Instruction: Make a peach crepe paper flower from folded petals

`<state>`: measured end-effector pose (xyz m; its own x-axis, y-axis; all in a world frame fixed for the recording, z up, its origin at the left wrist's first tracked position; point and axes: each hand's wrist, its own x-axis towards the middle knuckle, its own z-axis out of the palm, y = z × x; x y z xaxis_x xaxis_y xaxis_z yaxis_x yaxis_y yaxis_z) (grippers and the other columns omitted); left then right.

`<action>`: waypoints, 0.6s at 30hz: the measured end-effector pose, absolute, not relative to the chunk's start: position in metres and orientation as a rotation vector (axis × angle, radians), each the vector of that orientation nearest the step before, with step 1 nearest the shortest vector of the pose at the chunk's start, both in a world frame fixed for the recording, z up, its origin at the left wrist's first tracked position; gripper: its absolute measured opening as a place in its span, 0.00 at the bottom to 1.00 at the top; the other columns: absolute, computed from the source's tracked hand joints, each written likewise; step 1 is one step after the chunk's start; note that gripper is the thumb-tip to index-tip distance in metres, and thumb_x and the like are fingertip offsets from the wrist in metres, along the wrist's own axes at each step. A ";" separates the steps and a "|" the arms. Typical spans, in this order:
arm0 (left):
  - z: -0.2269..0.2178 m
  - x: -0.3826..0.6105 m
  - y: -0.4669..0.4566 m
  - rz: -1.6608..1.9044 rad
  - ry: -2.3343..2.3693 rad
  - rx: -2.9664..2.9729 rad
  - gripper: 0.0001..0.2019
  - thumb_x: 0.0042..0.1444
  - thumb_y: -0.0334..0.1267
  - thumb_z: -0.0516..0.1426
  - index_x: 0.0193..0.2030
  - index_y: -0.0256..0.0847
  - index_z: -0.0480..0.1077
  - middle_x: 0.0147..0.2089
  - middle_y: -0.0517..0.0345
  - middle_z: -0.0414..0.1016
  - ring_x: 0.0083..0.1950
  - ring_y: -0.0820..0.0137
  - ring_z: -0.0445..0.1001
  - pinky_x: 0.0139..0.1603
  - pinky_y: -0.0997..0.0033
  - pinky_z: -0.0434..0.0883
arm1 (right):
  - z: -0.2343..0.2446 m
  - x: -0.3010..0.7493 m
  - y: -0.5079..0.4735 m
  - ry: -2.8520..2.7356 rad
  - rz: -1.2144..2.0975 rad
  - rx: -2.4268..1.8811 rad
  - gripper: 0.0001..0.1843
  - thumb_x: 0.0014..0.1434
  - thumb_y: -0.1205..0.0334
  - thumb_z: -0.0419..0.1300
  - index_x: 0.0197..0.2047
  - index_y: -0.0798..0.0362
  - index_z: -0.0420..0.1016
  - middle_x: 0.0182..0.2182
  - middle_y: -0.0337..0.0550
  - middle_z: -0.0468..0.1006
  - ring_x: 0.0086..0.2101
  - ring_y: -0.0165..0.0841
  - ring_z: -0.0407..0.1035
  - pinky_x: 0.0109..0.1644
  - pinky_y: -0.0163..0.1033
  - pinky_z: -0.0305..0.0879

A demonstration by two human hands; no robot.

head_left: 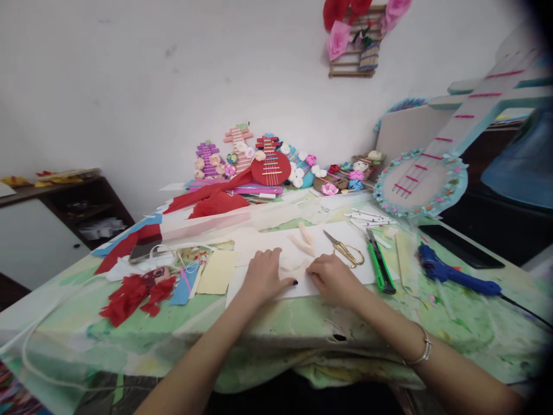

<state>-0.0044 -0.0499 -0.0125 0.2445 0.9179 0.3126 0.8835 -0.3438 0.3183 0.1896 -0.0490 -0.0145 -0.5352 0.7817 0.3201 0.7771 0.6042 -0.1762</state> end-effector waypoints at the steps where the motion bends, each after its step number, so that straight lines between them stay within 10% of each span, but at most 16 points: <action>1: -0.008 -0.004 -0.040 0.590 1.707 2.344 0.29 0.40 0.45 0.64 0.49 0.35 0.66 0.44 0.45 0.72 0.47 0.53 0.68 0.47 0.57 0.65 | -0.009 0.189 -0.044 -2.443 0.083 -1.299 0.14 0.51 0.74 0.53 0.31 0.54 0.80 0.29 0.46 0.80 0.33 0.36 0.71 0.39 0.39 0.61; 11: 0.000 -0.013 0.003 0.500 1.290 2.113 0.06 0.40 0.36 0.60 0.27 0.37 0.70 0.25 0.63 0.69 0.29 0.71 0.68 0.27 0.75 0.60 | -0.001 0.184 0.000 -2.087 0.706 -1.109 0.16 0.57 0.58 0.54 0.45 0.55 0.76 0.37 0.45 0.80 0.35 0.34 0.71 0.37 0.36 0.65; 18: 0.000 -0.018 -0.002 0.719 1.094 1.742 0.11 0.43 0.33 0.59 0.36 0.35 0.67 0.24 0.59 0.74 0.25 0.73 0.72 0.24 0.78 0.63 | -0.013 0.174 -0.006 -1.923 1.098 -1.027 0.17 0.50 0.58 0.61 0.41 0.60 0.76 0.23 0.41 0.77 0.23 0.29 0.69 0.28 0.32 0.63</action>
<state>-0.0181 -0.0022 -0.0003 0.4326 0.9016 0.0028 0.3598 -0.1755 0.9164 0.1743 -0.0057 -0.0127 -0.4523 0.8747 0.1739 0.2947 0.3307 -0.8966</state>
